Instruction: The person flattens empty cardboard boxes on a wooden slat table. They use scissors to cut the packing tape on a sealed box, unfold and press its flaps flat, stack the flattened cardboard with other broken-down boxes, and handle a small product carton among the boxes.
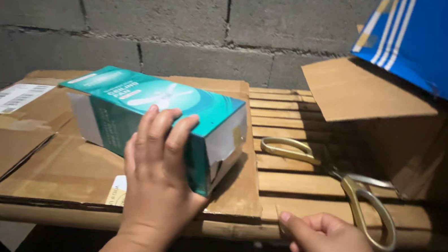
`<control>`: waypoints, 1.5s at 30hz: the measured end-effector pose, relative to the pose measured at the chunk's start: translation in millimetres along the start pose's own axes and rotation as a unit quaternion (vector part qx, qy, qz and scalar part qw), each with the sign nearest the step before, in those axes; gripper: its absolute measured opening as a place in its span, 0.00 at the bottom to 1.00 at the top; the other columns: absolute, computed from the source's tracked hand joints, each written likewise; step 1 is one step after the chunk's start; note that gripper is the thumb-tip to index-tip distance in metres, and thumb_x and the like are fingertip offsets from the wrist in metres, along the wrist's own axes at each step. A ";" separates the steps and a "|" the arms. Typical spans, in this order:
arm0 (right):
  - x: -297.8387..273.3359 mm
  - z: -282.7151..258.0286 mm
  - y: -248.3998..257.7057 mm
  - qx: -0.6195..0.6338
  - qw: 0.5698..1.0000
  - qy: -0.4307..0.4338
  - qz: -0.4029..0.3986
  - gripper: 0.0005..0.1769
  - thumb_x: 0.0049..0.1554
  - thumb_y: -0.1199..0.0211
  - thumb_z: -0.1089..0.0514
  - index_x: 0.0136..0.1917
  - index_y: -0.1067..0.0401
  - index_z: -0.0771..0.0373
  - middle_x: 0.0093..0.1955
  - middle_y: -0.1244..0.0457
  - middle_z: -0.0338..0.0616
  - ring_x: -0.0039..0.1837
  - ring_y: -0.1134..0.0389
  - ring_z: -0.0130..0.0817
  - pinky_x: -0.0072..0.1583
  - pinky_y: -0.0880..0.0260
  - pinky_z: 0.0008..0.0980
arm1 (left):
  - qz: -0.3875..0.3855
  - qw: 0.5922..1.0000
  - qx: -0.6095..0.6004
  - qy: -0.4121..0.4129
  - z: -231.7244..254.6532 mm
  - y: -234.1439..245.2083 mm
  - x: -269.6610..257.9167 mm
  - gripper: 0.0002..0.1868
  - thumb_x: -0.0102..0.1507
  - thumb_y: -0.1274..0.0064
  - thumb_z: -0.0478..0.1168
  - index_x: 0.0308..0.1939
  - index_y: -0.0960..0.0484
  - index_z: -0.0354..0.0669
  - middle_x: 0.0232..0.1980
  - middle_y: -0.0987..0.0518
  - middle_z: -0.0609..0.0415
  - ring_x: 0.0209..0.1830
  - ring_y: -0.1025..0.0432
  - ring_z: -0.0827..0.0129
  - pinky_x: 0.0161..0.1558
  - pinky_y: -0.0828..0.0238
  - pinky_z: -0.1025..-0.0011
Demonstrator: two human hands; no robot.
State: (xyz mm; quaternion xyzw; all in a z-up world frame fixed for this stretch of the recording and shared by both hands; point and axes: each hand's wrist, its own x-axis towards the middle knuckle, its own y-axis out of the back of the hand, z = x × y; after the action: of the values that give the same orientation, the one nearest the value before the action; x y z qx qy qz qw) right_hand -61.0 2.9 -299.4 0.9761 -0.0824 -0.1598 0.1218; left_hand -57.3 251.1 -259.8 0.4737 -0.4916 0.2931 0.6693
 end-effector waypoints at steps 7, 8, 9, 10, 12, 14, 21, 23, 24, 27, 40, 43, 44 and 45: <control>-2.5 12.8 -22.4 0.052 0.995 -0.047 0.073 0.25 0.53 0.24 0.44 0.34 0.30 0.67 0.27 0.38 0.44 0.27 0.40 0.31 0.31 0.41 0.30 | -0.001 1.000 -0.005 0.001 -2.4 -0.3 -5.3 0.50 0.48 0.29 0.46 0.70 0.41 0.48 0.69 0.37 0.44 0.77 0.46 0.42 0.69 0.47 0.41; -4.9 9.7 -21.3 0.059 0.994 -0.056 0.074 0.25 0.52 0.24 0.44 0.34 0.30 0.67 0.27 0.38 0.44 0.27 0.40 0.31 0.31 0.41 0.31 | -0.001 1.000 -0.004 0.003 -1.4 -0.7 -5.2 0.50 0.48 0.30 0.45 0.70 0.41 0.49 0.69 0.37 0.45 0.77 0.46 0.42 0.69 0.47 0.41; -6.2 6.8 -20.4 0.066 0.993 -0.066 0.075 0.25 0.51 0.23 0.44 0.35 0.31 0.66 0.27 0.39 0.44 0.27 0.40 0.32 0.31 0.41 0.31 | -0.001 1.000 -0.004 0.005 -0.7 -1.1 -4.7 0.49 0.48 0.30 0.44 0.70 0.41 0.49 0.69 0.37 0.45 0.77 0.46 0.42 0.69 0.47 0.42; -6.9 4.9 -19.4 0.073 0.992 -0.075 0.076 0.26 0.51 0.23 0.44 0.35 0.31 0.66 0.27 0.39 0.44 0.27 0.40 0.32 0.31 0.41 0.32 | -0.001 1.000 -0.003 0.007 -0.3 -1.2 -4.6 0.49 0.48 0.30 0.44 0.70 0.41 0.49 0.69 0.37 0.45 0.77 0.46 0.42 0.69 0.47 0.42; -5.7 4.4 -18.3 0.051 0.993 -0.085 0.065 0.24 0.49 0.25 0.44 0.35 0.29 0.66 0.27 0.39 0.46 0.26 0.41 0.33 0.31 0.41 0.32 | -0.002 1.000 0.004 0.008 0.3 -1.3 -4.8 0.48 0.50 0.31 0.44 0.70 0.41 0.49 0.69 0.37 0.45 0.78 0.46 0.42 0.70 0.47 0.42; -3.1 8.2 -18.6 0.047 0.991 -0.110 0.056 0.26 0.49 0.25 0.43 0.35 0.30 0.68 0.26 0.39 0.46 0.27 0.40 0.34 0.31 0.39 0.32 | -0.003 1.000 0.004 0.008 0.7 -0.7 -4.8 0.47 0.50 0.31 0.44 0.69 0.40 0.49 0.69 0.37 0.45 0.77 0.46 0.42 0.70 0.47 0.42; -16.6 24.3 -32.6 0.093 0.973 -0.212 0.025 0.32 0.52 0.30 0.36 0.36 0.31 0.69 0.27 0.41 0.45 0.28 0.39 0.35 0.35 0.34 0.32 | -0.005 1.000 0.001 0.007 2.4 0.7 -1.0 0.46 0.51 0.31 0.47 0.68 0.40 0.49 0.68 0.36 0.45 0.77 0.46 0.41 0.70 0.47 0.42; -25.4 13.3 -36.8 0.050 0.992 -0.114 -0.016 0.32 0.56 0.34 0.36 0.36 0.31 0.71 0.27 0.38 0.48 0.28 0.37 0.35 0.35 0.33 0.32 | -0.001 1.000 -0.003 0.005 3.3 2.4 -0.6 0.46 0.51 0.30 0.47 0.68 0.40 0.47 0.68 0.37 0.44 0.77 0.46 0.41 0.70 0.47 0.43; -28.4 3.1 -38.4 0.028 0.999 -0.028 -0.036 0.32 0.59 0.37 0.37 0.36 0.30 0.71 0.27 0.36 0.49 0.28 0.35 0.35 0.35 0.33 0.32 | 0.002 1.000 -0.006 0.003 3.6 3.2 1.1 0.47 0.51 0.30 0.48 0.69 0.40 0.46 0.68 0.37 0.44 0.76 0.46 0.41 0.70 0.46 0.43; -30.2 -42.9 -38.3 0.112 0.974 0.195 -0.028 0.16 0.64 0.36 0.50 0.48 0.26 0.67 0.33 0.34 0.47 0.33 0.36 0.31 0.38 0.35 0.32 | 0.011 1.000 -0.010 0.007 5.2 7.0 9.5 0.50 0.49 0.28 0.48 0.68 0.41 0.44 0.68 0.37 0.43 0.76 0.46 0.40 0.71 0.46 0.44; -39.6 -158.2 -77.0 0.071 0.926 0.363 -0.079 0.27 0.49 0.28 0.53 0.58 0.33 0.62 0.46 0.31 0.43 0.47 0.29 0.27 0.46 0.29 0.27 | 0.063 0.993 -0.075 0.059 -9.0 39.8 46.3 0.58 0.44 0.23 0.45 0.69 0.46 0.39 0.67 0.37 0.39 0.71 0.40 0.41 0.71 0.42 0.50; -36.3 -170.0 -81.3 0.027 0.933 0.352 -0.068 0.27 0.48 0.28 0.53 0.57 0.34 0.61 0.48 0.31 0.44 0.48 0.29 0.29 0.46 0.29 0.29 | 0.074 0.992 -0.080 0.062 -7.9 43.2 51.2 0.57 0.46 0.25 0.44 0.70 0.47 0.38 0.68 0.37 0.38 0.71 0.40 0.40 0.71 0.41 0.49; -35.2 -172.4 -79.6 0.029 0.936 0.344 -0.064 0.27 0.47 0.27 0.54 0.57 0.33 0.61 0.49 0.32 0.45 0.48 0.30 0.30 0.46 0.29 0.30 | 0.070 0.992 -0.082 0.061 -6.2 42.7 53.9 0.57 0.46 0.25 0.43 0.70 0.47 0.38 0.68 0.37 0.37 0.71 0.40 0.40 0.70 0.41 0.49; -34.1 -173.9 -78.0 0.032 0.939 0.337 -0.061 0.27 0.46 0.27 0.55 0.57 0.32 0.61 0.49 0.32 0.45 0.48 0.31 0.30 0.46 0.30 0.30 | 0.066 0.992 -0.084 0.061 -4.6 42.2 56.5 0.57 0.47 0.25 0.42 0.71 0.47 0.38 0.67 0.38 0.37 0.70 0.40 0.40 0.69 0.40 0.49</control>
State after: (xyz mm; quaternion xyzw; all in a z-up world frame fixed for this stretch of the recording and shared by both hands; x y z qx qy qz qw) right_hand -25.7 121.2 -150.3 0.9794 0.0179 0.1736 0.1013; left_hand -72.3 267.2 -192.6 0.3639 -0.5026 0.3228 0.7147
